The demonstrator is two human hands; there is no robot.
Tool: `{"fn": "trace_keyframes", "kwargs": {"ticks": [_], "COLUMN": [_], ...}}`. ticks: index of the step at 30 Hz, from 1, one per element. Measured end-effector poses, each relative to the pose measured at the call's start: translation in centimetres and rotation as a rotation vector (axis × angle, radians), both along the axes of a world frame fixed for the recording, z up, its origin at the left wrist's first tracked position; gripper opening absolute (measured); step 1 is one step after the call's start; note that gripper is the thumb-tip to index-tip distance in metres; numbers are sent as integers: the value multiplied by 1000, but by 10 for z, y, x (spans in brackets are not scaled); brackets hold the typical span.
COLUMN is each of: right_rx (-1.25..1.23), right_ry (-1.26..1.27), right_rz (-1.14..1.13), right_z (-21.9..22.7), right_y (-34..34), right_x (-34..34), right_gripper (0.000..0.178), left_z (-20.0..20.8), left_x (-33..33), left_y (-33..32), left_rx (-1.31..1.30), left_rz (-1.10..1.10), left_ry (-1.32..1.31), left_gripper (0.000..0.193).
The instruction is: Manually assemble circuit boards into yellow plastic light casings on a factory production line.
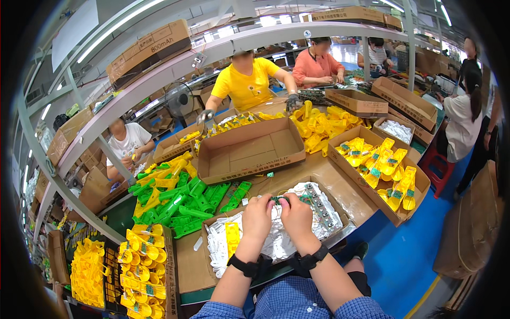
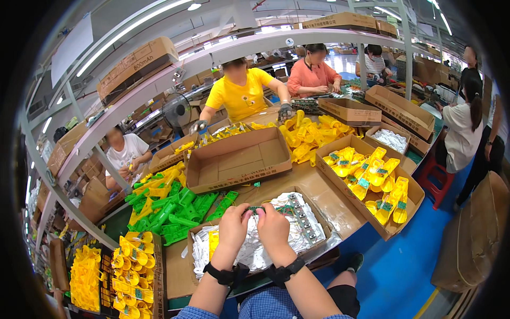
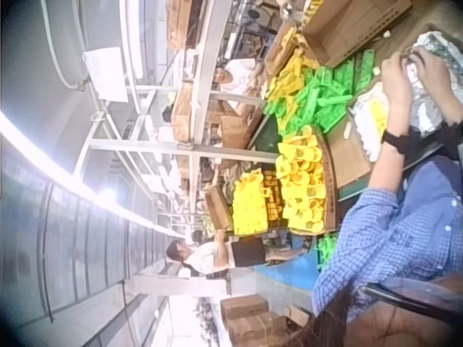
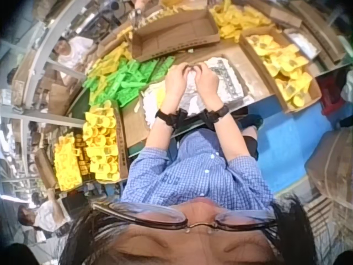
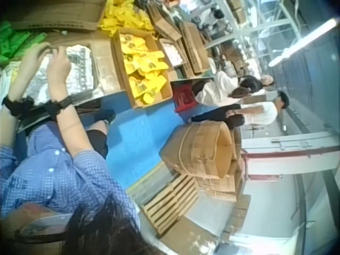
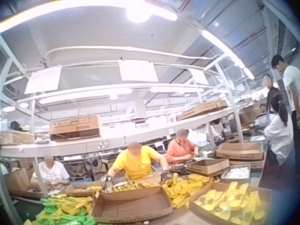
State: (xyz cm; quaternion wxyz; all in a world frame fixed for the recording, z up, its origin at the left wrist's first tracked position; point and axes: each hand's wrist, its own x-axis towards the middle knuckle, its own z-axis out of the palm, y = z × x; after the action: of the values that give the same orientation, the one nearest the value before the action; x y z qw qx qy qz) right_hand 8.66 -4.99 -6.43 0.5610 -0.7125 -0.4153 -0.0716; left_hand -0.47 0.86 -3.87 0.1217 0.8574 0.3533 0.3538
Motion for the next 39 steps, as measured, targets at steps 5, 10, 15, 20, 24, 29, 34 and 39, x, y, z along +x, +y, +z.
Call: {"fn": "trace_keyframes", "kwargs": {"ticks": [5,10,15,20,24,29,34,39], "right_rx": [109,156,154,159,174,140,17,-281], "right_ry": [257,250,223,292,149,53,4,11], "right_rz": [256,332,305,384,368,150,87,272], "right_z": [-3,8,4,4,9,2,3,9], "right_y": [-8,-15,-14,-16,-17,-10,-8,-8], "right_x": [17,17,15,19,18,2,-12,20], "right_gripper": [13,14,14,15,17,15,13,32], "left_z": [5,1,1,16,9,4,2,-1], "left_x": [-14,-17,-18,-15,-17,-12,-4,-16], "left_y": [7,8,6,-7,4,3,0,15], "left_rx": [-311,-645,-596,-367,-414,-249,-41,-153], "left_rz": [-145,-246,-156,-251,-300,-136,-21,-23], "left_ry": [-123,-454,-432,-394,-264,-94,34,113], "left_gripper": [26,20,21,21,21,23,19,30]}}
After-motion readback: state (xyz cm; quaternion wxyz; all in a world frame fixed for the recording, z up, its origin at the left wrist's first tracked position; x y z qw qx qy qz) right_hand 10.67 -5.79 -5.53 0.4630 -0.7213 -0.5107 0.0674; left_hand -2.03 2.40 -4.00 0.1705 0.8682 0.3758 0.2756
